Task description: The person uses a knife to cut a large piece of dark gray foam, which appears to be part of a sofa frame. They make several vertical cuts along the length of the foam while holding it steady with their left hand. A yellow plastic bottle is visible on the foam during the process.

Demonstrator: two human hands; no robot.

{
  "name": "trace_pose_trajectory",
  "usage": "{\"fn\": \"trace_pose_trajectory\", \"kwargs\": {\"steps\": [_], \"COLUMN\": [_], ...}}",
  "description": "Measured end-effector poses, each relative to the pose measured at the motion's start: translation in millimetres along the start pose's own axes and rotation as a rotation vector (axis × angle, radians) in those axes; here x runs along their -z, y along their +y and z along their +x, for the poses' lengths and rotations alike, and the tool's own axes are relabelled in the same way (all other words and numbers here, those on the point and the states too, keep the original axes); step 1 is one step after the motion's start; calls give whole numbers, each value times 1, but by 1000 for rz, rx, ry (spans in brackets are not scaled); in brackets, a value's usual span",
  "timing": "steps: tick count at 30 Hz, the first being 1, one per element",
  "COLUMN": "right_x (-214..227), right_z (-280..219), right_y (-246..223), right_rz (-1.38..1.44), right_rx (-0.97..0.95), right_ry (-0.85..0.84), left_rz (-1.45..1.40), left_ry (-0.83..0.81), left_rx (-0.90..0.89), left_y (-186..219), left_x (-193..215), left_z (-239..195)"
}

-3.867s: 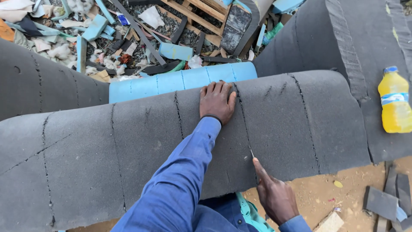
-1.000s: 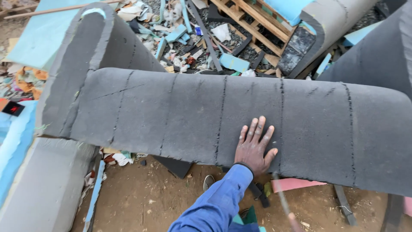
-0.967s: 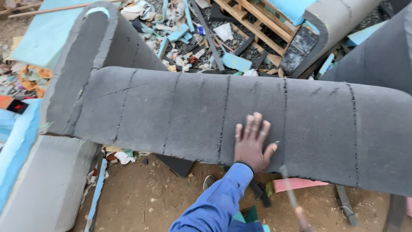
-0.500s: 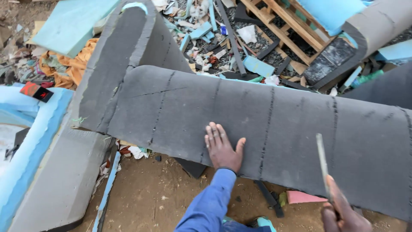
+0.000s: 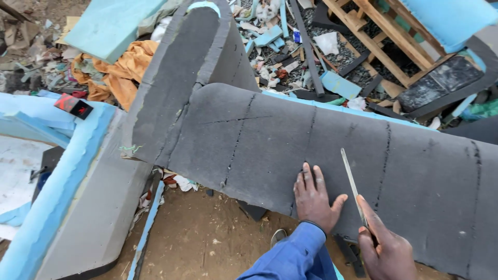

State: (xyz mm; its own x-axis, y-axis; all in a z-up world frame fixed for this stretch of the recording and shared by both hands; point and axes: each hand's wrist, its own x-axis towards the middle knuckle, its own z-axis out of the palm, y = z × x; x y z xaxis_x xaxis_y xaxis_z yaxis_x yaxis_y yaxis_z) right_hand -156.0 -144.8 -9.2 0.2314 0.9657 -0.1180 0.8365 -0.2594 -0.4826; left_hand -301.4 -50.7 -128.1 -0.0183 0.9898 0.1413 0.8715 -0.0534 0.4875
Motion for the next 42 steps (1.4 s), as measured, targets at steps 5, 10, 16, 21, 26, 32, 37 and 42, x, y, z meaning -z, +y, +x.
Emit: {"fn": "trace_pose_trajectory", "kwargs": {"steps": [5, 10, 16, 21, 26, 32, 37, 42], "right_x": [-3, -14, 4, -12, -14, -30, -53, -82], "right_z": [-14, -17, -14, 16, 31, 45, 62, 82], "right_y": [-10, 23, 10, 23, 9, -15, -53, -113], "right_rz": [56, 49, 223, 113, 88, 97, 40, 40], "right_rx": [53, 1, -19, 58, 78, 38, -124, -247], "right_ry": [2, -131, -15, -133, -152, -138, -196, -120], "left_rz": [-268, 179, 240, 258, 251, 157, 124, 42], "left_ry": [-135, 107, 157, 111, 86, 10, 128, 100], "left_rx": [153, 331, 339, 338, 318, 187, 22, -142], "left_y": [-36, -118, -125, -144, -148, -173, -210, -241], "left_x": [42, 51, 31, 28, 41, 81, 94, 115], "left_z": [48, 108, 106, 113, 107, 116, 150, 188]}}
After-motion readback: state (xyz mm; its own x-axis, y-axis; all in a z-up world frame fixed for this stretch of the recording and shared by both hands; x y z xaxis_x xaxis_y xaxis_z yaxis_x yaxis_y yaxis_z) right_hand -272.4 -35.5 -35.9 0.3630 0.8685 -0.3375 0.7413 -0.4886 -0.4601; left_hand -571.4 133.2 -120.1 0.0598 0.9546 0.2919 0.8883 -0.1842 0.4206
